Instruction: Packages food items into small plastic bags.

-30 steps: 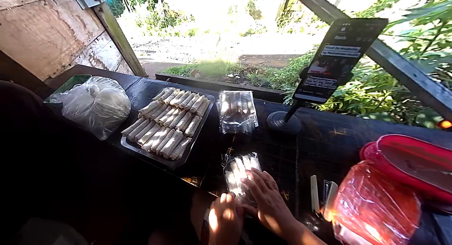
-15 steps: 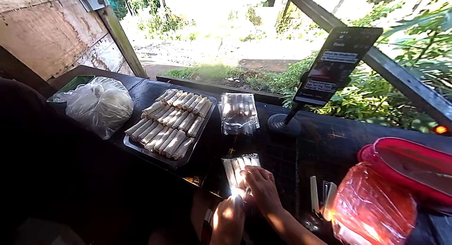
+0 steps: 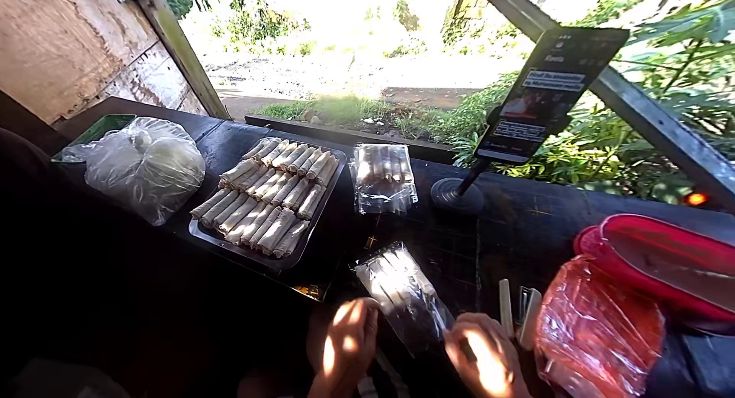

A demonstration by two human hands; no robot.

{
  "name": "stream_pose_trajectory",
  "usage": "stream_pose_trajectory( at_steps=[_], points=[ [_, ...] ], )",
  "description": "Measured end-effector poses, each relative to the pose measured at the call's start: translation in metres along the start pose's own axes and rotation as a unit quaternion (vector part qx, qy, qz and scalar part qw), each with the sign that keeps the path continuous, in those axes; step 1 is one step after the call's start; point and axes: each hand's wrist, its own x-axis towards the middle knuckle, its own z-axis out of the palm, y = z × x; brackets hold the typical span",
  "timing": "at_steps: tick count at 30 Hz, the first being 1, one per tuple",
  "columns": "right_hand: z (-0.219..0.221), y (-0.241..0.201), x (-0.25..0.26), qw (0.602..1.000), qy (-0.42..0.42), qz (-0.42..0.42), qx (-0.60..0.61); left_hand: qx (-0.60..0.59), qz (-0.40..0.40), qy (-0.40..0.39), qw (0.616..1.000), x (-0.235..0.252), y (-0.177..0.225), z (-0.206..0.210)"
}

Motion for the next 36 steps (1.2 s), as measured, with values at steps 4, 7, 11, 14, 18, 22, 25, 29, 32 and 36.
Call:
stream_pose_trajectory(
  at_steps=[4, 7, 11, 14, 18, 22, 25, 29, 32, 36],
  points=[
    [0.007, -0.011, -0.011, 0.997, -0.069, -0.024, -0.008, 0.088, 0.026, 0.053, 0.994, 0.034, -0.02, -0.004],
    [0.02, -0.009, -0.005, 0.998, -0.047, -0.038, -0.02, 0.078, -0.025, -0.005, 0.997, 0.047, -0.017, -0.001],
    [0.033, -0.008, 0.009, 0.999, -0.015, -0.029, -0.018, 0.078, -0.021, -0.005, 0.997, 0.053, -0.015, 0.004],
    [0.038, -0.011, 0.016, 0.998, -0.027, 0.007, -0.057, 0.083, -0.013, -0.016, 0.996, 0.057, -0.013, 0.006],
    [0.036, -0.017, 0.027, 0.992, -0.071, 0.039, -0.102, 0.078, -0.003, -0.033, 0.996, 0.061, -0.01, 0.011],
    [0.044, -0.017, 0.027, 0.994, -0.023, 0.035, -0.097, 0.079, 0.008, -0.024, 0.997, 0.06, -0.01, 0.016],
    [0.047, -0.012, 0.024, 0.997, 0.014, 0.03, -0.065, 0.08, 0.002, -0.029, 0.996, 0.059, -0.011, 0.015],
    [0.039, -0.015, 0.025, 0.995, -0.036, 0.06, -0.064, 0.077, 0.002, -0.026, 0.997, 0.059, -0.013, 0.014],
    [0.04, -0.018, 0.028, 0.993, -0.051, 0.079, -0.072, 0.057, 0.002, -0.017, 0.998, 0.065, -0.015, 0.013],
    [0.046, -0.017, 0.033, 0.992, -0.033, 0.087, -0.088, 0.04, -0.013, -0.048, 0.998, 0.076, -0.008, 0.007]
  ],
)
